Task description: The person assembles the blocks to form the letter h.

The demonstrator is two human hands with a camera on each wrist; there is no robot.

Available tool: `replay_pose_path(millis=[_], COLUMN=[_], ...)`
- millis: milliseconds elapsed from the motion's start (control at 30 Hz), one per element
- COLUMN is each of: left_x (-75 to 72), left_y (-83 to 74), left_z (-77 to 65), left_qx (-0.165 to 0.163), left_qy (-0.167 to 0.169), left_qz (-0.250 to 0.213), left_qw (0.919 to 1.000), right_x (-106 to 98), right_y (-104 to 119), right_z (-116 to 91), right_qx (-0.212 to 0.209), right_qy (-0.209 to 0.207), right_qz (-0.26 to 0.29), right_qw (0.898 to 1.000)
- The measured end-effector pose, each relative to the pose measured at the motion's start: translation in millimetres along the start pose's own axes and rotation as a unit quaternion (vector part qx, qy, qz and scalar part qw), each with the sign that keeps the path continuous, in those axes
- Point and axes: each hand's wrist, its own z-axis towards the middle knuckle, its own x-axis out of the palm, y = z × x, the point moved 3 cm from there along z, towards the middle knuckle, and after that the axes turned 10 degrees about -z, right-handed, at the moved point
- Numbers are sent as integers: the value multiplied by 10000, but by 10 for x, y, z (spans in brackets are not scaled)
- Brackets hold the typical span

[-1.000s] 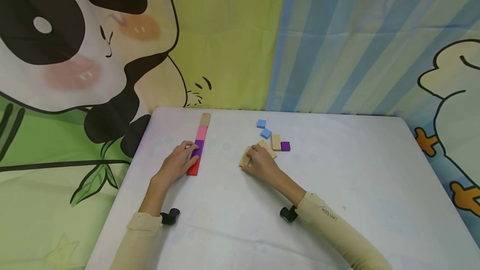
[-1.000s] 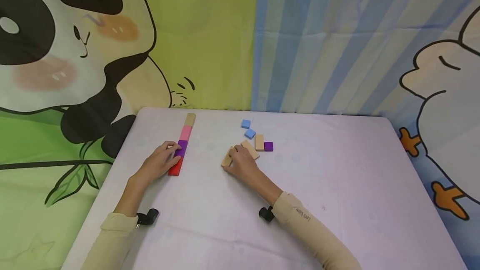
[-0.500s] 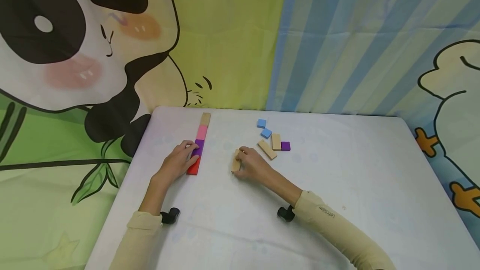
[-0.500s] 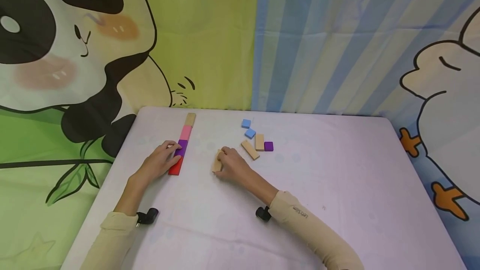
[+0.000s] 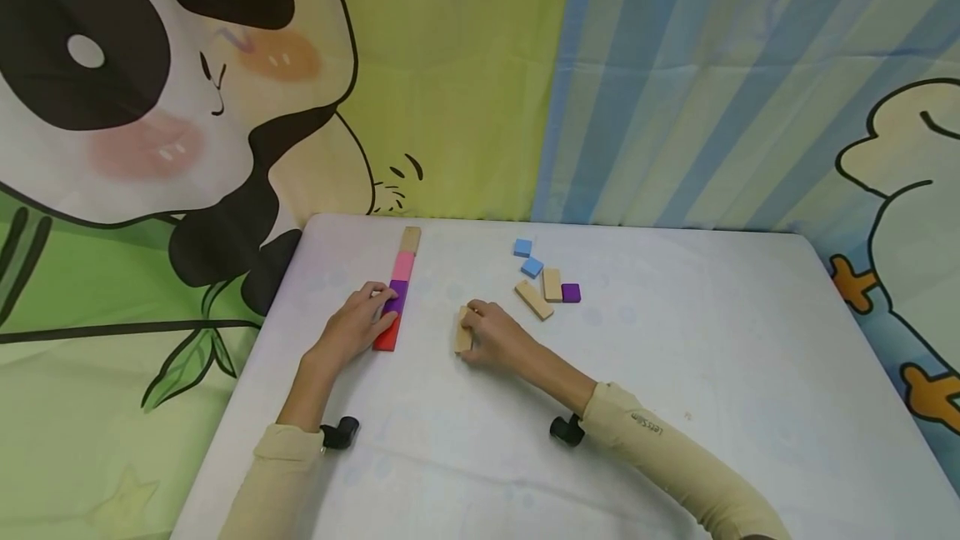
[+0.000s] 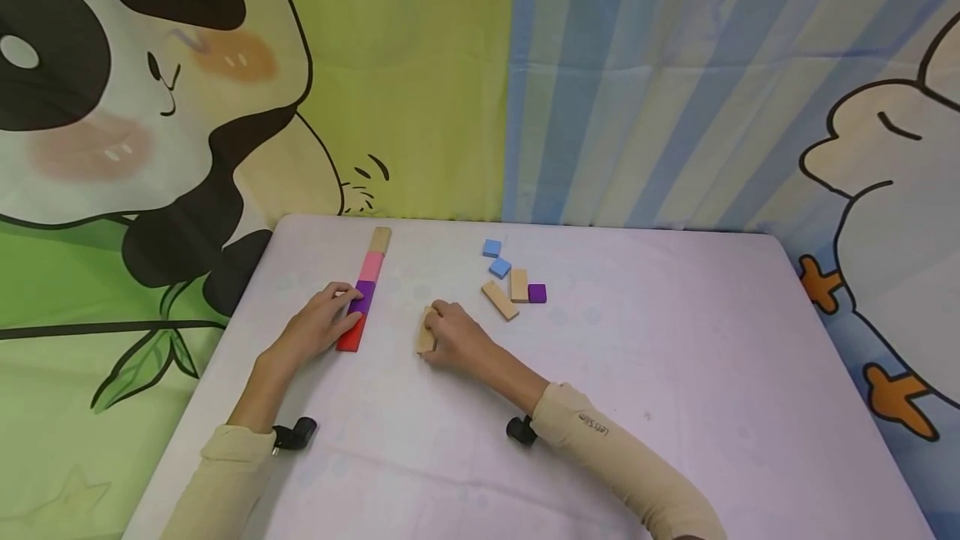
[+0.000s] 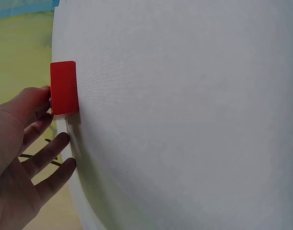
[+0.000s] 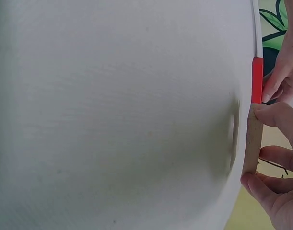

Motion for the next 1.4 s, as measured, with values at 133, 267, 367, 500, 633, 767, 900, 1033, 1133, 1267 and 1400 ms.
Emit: replay_pose_path(millis=[133, 267, 367, 500, 633, 767, 900, 1033, 1133, 1267, 1400], left_x=[2, 1, 2, 0, -1, -4, -13, -6, 1, -1, -5], left_y=[1, 1, 1, -6, -8, -9, -22, -15, -6, -4, -6], left_z=[2, 4, 6, 7, 5, 2, -4, 6, 10, 9, 8], left_qx=[12, 23, -11, -56, -60, -65, -63, -110, -93, -62, -23], left_qy=[-34, -32, -16, 9, 33, 19, 12, 35, 45, 17, -7], left_qz=[4, 26, 27, 14, 10, 13, 10, 14, 27, 19, 35], left_qw=[10000, 10000, 10000, 10000, 10000, 10000, 10000, 9999, 9999, 10000, 10000], right_x=[30, 54, 62, 66, 66, 72, 71, 73, 79, 83, 82], right_y=[3, 4, 3, -4, -16, -29, -33, -36, -42, -48, -52], right_z=[-8, -13, -15, -22, -26, -30, -31, -30, -30, -36, -40], right_qx=[47, 75, 81, 103, 138, 197, 225, 261, 283, 280, 302], right_qy=[120, 202, 213, 214, 257, 339, 389, 438, 446, 421, 451], right_qz=[3, -7, -18, 50, 94, 121, 174, 216, 220, 253, 319], right_qw=[9999, 9998, 9997, 9997, 9995, 9992, 9988, 9985, 9984, 9984, 9980])
